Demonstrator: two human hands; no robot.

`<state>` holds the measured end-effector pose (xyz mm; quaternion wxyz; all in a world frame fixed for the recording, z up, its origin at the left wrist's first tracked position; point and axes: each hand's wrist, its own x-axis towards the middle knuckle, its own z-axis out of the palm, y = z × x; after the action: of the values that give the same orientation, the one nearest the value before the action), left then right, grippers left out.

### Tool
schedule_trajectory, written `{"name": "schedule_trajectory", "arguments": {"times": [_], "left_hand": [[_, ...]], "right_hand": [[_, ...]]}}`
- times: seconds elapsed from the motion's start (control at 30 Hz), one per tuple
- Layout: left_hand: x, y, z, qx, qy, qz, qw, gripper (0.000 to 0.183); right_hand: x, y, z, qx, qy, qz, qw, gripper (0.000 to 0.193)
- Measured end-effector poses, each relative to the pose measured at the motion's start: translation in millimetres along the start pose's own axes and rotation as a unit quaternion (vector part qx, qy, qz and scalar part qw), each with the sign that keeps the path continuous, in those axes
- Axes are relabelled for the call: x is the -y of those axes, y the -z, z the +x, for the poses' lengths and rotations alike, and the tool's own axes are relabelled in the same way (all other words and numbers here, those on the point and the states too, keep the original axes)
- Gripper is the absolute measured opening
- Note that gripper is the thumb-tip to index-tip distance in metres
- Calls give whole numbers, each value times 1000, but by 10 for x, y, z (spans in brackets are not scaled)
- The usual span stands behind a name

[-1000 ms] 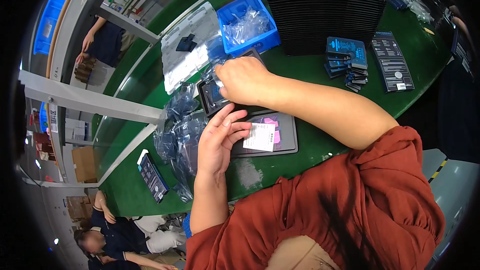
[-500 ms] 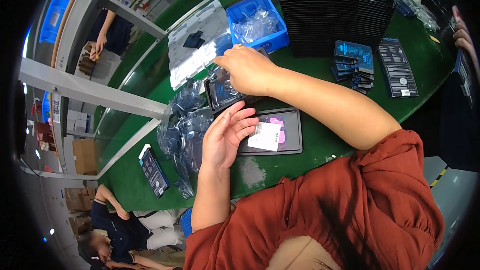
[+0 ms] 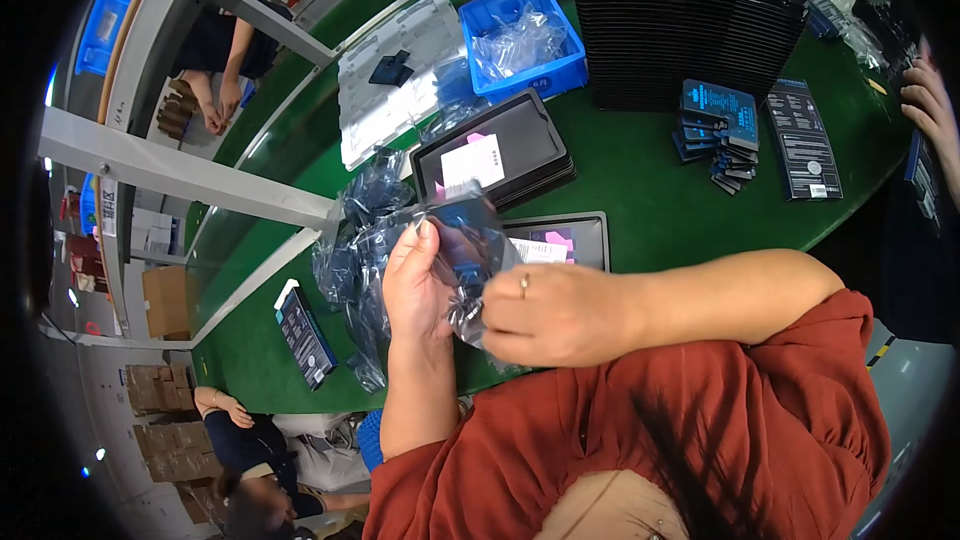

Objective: The person repeatedly picks up small electronic components, places them into clear plastic bags, and then inserts the bags into black retail boxes. They seal the boxes and stack them on the table. The process is performed continuously with multiple units.

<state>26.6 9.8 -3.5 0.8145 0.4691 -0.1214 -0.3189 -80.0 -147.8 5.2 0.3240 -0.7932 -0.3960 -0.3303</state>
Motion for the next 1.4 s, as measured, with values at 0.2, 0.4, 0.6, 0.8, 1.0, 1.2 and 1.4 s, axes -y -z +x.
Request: {"name": "schedule_trajectory", "arguments": {"times": [0.2,0.4,0.6,0.8,1.0,1.2,1.4], "left_hand": [[10,-144,-84,16,-103,268,958,21],[-15,-369,-212,64,-179,509,840,12],[-34,-361,-226,179,-135,612,759,13],[-64,-316,-214,251,-95,601,753,18],[-131,-309,-227,264,-73,471,839,20],[-166,-384,-304,244,-45,474,845,19],[-127,-406,-333,260,-52,478,837,19]], "right_hand": [[180,128,-35,70,-38,-14,997,18],[-2,361,62,51,-267,-93,958,31],[-109,511,10,156,-313,53,936,24],[-129,512,-16,190,-239,56,951,17],[-106,459,-47,101,-121,40,987,20],[-8,462,-46,94,2,-62,994,17],[99,517,-39,131,51,-113,984,18]]}}
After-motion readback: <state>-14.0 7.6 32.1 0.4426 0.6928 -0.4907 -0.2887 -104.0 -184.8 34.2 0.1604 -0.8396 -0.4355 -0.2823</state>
